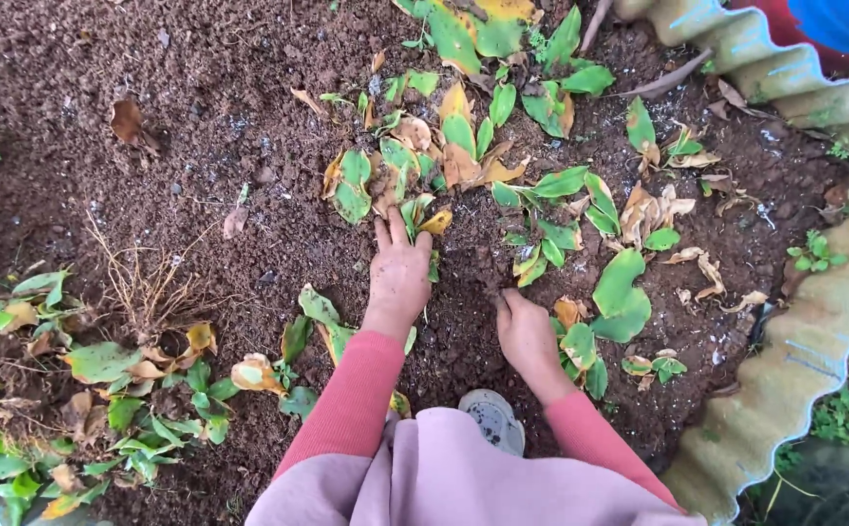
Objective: The person kneels at a raised garden bed and pulls plants out of the soil by hand, gripping the stems and lifting each plant with its root ball. They shake soil off the roots, gather the uprooted plants at the edge of the bed, and continue pulling more plants from the soil.
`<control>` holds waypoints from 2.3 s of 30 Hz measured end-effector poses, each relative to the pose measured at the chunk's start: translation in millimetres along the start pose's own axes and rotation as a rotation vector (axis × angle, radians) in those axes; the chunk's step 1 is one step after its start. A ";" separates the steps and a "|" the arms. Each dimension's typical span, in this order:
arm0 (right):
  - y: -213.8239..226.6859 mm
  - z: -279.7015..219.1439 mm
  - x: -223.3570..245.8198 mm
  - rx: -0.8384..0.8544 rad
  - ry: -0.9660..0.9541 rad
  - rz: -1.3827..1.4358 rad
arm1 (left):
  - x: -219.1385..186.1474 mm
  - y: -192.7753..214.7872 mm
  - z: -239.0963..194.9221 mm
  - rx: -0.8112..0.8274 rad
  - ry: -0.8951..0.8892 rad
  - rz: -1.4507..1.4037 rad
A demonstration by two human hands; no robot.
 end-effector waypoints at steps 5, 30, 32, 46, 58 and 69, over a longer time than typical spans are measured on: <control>-37.2 25.4 -0.5 0.284 -0.104 -0.227 | -0.1 -14.1 2.9 0.041 0.001 0.142; -5.8 -7.4 21.1 0.250 0.084 -0.159 | -1.3 4.1 -0.9 -0.090 -0.051 0.135; -43.9 16.9 31.3 0.272 0.146 -0.206 | -5.0 12.0 12.9 -0.055 -0.047 0.119; -124.9 20.7 -5.6 0.231 0.188 0.014 | 58.1 19.1 -55.0 -0.432 -0.128 -0.863; -87.7 21.5 35.4 0.353 0.223 -0.157 | 91.5 -23.6 -102.1 -0.372 0.347 -0.493; -119.4 15.1 37.2 0.308 0.147 -0.132 | 71.1 -65.4 -90.3 -0.054 0.221 -0.085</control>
Point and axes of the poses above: each hand's wrist, its own z-axis towards the middle knuckle, its own y-axis out of the back of the hand, x = y × z, the point moved 8 cm from there along z, towards the middle knuckle, and after that the axes turned 5 degrees about -y, right-handed, at the moved point
